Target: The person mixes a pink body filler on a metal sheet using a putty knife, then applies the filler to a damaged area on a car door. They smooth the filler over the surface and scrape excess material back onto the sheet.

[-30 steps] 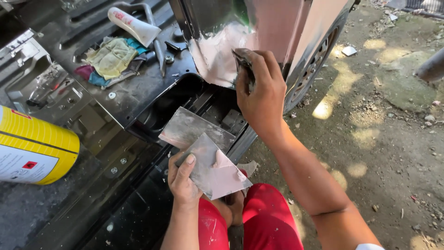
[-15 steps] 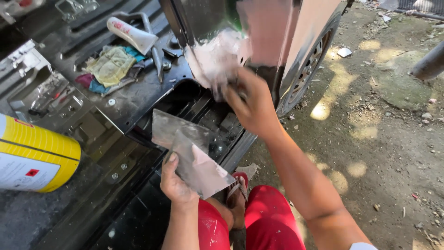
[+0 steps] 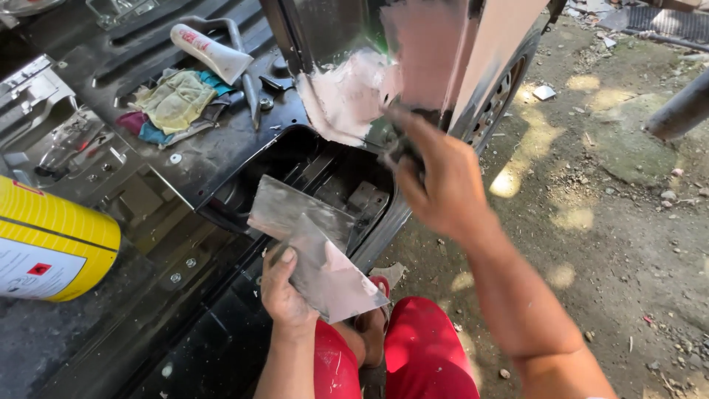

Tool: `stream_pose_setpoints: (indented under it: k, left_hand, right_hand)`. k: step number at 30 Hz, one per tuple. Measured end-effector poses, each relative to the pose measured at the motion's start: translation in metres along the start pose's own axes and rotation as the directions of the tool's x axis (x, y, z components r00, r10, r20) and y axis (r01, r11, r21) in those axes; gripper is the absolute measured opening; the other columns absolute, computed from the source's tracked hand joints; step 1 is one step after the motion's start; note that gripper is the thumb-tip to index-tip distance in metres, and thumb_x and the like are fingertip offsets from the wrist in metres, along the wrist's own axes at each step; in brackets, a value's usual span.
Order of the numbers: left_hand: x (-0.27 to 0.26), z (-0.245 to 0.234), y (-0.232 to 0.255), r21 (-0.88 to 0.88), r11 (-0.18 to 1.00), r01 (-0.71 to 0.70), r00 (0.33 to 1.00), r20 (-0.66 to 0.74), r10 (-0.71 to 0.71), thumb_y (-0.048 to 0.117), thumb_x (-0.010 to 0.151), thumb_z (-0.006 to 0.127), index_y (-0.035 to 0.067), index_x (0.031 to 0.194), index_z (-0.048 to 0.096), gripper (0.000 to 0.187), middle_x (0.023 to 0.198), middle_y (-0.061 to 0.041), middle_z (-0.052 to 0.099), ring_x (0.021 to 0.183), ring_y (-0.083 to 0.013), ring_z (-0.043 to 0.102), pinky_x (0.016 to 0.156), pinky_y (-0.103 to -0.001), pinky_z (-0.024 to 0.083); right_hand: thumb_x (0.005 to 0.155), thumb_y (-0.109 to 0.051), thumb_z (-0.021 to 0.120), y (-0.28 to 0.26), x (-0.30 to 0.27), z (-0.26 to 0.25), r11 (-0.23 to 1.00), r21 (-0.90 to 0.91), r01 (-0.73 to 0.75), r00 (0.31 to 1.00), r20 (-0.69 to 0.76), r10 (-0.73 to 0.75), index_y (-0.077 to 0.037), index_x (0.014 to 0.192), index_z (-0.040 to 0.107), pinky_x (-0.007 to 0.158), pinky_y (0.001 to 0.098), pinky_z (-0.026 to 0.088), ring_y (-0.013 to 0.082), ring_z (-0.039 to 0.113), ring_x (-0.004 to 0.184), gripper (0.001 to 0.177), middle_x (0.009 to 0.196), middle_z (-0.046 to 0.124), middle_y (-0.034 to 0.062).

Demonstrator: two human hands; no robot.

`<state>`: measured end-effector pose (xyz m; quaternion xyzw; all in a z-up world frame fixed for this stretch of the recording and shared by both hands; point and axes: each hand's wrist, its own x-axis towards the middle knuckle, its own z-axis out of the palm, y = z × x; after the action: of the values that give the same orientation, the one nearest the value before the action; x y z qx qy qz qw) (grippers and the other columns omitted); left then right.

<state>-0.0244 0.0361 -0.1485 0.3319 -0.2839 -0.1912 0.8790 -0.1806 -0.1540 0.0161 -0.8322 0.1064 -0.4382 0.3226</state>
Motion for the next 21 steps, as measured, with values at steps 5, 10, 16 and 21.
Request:
stream_pose_setpoints:
  k: [5, 10, 16, 21]
  left_hand:
    - [0.011, -0.013, -0.001, 0.475, 0.554, -0.683, 0.73, 0.475, 0.492, -0.001, 0.1, 0.056, 0.016, 0.13, 0.056, 0.035, 0.126, -0.021, 0.057, 0.115, -0.0357, 0.061, 0.093, -0.045, 0.062]
    - [0.006, -0.016, 0.001, 0.46, 0.637, -0.619, 0.784, 0.406, 0.47, 0.003, 0.1, 0.056, 0.019, 0.128, 0.058, 0.032, 0.127, -0.02, 0.057, 0.121, -0.0378, 0.059, 0.097, -0.049, 0.061]
    - [0.007, 0.014, 0.019, 0.086, 0.988, -0.13, 0.99, 0.061, 0.125, 0.016, 0.094, 0.062, 0.018, 0.099, 0.07, 0.01, 0.102, -0.01, 0.064, 0.103, -0.0299, 0.062, 0.078, -0.038, 0.056]
    - [0.012, 0.069, 0.058, -0.12, 0.97, 0.212, 0.974, -0.057, -0.22, 0.03, 0.084, 0.068, 0.01, 0.078, 0.064, 0.021, 0.077, -0.004, 0.058, 0.08, -0.0217, 0.059, 0.066, -0.028, 0.048]
  right_hand:
    - [0.076, -0.004, 0.049, -0.005, 0.053, -0.007, 0.865, -0.5, 0.042, 0.976, 0.205, 0.071, -0.003, 0.154, 0.038, 0.035, 0.0254, 0.028, 0.01, 0.036, 0.037, 0.078, 0.047, 0.04, -0.0012]
    - [0.076, -0.013, 0.05, -0.012, 0.06, 0.012, 0.777, -0.628, 0.039, 0.977, 0.187, 0.102, -0.009, 0.154, 0.041, 0.035, 0.0376, 0.031, 0.0251, 0.039, 0.038, 0.078, 0.047, 0.045, 0.006]
    - [0.077, -0.012, 0.05, -0.024, 0.062, 0.015, 0.782, -0.62, 0.057, 0.972, 0.212, 0.097, -0.005, 0.151, 0.044, 0.035, 0.038, 0.029, 0.0246, 0.038, 0.036, 0.075, 0.045, 0.042, 0.0056]
    - [0.075, -0.004, 0.049, -0.041, 0.063, -0.002, 0.951, -0.31, 0.007, 0.941, 0.324, 0.099, 0.001, 0.146, 0.047, 0.031, 0.0265, 0.027, 0.009, 0.028, 0.034, 0.071, 0.063, 0.066, 0.0171]
